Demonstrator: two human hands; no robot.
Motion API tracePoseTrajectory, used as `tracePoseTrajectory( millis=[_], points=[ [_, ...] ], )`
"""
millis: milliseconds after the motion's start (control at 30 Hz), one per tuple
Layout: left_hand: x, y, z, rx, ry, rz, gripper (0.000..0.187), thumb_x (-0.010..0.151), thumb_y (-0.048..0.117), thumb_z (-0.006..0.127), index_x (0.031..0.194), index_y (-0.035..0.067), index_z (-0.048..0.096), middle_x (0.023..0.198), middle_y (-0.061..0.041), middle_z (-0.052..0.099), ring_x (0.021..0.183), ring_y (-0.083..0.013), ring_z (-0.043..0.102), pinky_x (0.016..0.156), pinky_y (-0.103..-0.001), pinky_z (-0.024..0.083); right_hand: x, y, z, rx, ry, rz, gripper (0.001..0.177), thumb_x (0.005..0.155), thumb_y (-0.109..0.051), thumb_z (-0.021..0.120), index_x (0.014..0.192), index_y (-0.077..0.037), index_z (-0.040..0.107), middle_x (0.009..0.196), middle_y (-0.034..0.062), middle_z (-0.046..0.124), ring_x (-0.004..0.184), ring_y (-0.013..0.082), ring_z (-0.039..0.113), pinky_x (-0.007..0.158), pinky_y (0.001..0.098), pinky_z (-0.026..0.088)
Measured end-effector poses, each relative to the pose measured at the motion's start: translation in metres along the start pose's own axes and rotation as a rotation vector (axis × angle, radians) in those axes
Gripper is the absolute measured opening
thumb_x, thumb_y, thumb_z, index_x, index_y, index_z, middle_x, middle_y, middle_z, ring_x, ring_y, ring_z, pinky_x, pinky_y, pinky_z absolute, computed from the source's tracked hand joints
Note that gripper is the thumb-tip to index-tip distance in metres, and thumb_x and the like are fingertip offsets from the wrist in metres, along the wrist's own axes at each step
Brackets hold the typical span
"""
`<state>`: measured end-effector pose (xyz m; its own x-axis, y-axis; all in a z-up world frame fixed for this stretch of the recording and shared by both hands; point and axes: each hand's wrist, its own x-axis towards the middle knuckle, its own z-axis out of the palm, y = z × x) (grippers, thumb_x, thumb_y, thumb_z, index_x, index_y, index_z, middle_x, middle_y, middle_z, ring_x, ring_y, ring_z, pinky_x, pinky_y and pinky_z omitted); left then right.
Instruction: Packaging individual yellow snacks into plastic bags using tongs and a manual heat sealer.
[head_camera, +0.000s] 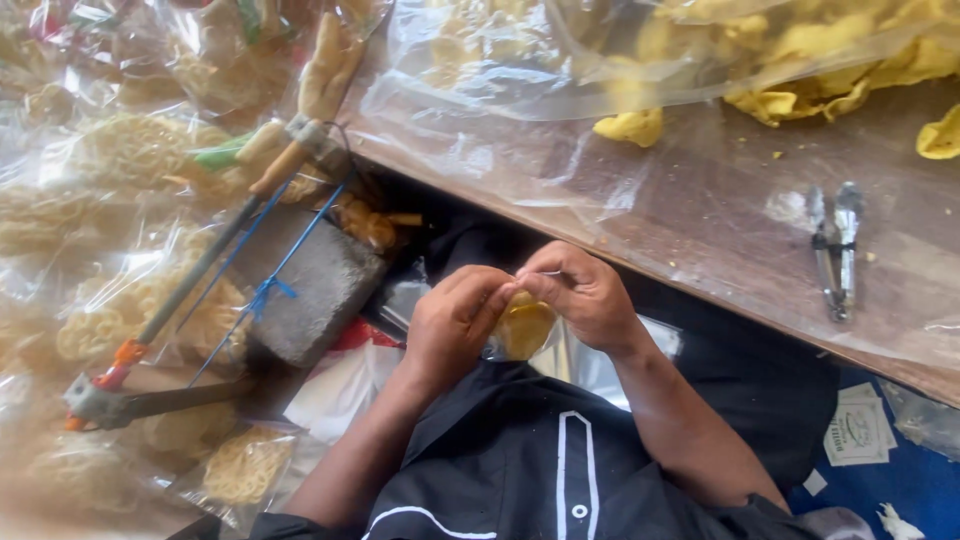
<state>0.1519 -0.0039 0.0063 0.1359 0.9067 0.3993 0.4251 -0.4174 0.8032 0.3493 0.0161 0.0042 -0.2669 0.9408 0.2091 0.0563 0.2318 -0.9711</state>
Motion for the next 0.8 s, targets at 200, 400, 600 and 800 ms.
tracePoseTrajectory(
  millis=[200, 400, 600, 800],
  points=[
    [0.008, 0.034, 0.006, -0.192, -0.348, -0.232, 0.028, 0.097, 0.03, 0.069, 0.117, 0.012, 0.077, 0.103, -0.019, 0.079, 0.103, -0.0443, 0.072, 0.087, -0.053, 0.056, -0.032, 0.01, -0.044, 0.001, 0.222, -0.109, 0.014, 0.099, -0.012, 0.071, 0.099, 0.001, 0.076, 0.091, 0.0148, 0.073, 0.083, 0.0188, 0.068, 0.081, 0.0317, 0.054],
    [0.026, -0.006, -0.022, -0.353, -0.093, -0.504, 0.027, 0.102, 0.028, 0.063, 0.113, 0.008, 0.077, 0.1, -0.021, 0.077, 0.094, -0.0364, 0.073, 0.085, -0.05, 0.059, -0.05, -0.011, -0.096, -0.243, 0.344, -0.077, 0.032, 0.106, -0.027, 0.06, 0.123, -0.003, 0.073, 0.109, 0.015, 0.074, 0.102, 0.0242, 0.069, 0.094, 0.0387, 0.053],
    [0.081, 0.001, -0.122, -0.932, 0.725, -0.407, 0.087, 0.071, 0.064, 0.058, 0.144, 0.016, 0.057, 0.13, 0.0, 0.072, 0.091, -0.0183, 0.069, 0.077, -0.028, 0.055, -0.082, 0.011, -0.193, -0.739, 0.731, -0.204, 0.022, 0.113, -0.011, 0.065, 0.129, 0.004, 0.066, 0.124, 0.0188, 0.066, 0.115, 0.0286, 0.063, 0.091, 0.0356, 0.055],
    [0.035, -0.018, -0.011, -0.644, 0.093, -0.517, 0.029, 0.095, 0.029, 0.062, 0.113, 0.008, 0.072, 0.107, -0.006, 0.076, 0.087, -0.0145, 0.07, 0.075, -0.027, 0.053, -0.105, 0.08, -0.248, -1.316, 0.74, 0.05, 0.044, 0.093, -0.02, 0.088, 0.131, 0.0, 0.076, 0.139, 0.0242, 0.062, 0.122, 0.0447, 0.052, 0.101, 0.0552, 0.042]
  ],
)
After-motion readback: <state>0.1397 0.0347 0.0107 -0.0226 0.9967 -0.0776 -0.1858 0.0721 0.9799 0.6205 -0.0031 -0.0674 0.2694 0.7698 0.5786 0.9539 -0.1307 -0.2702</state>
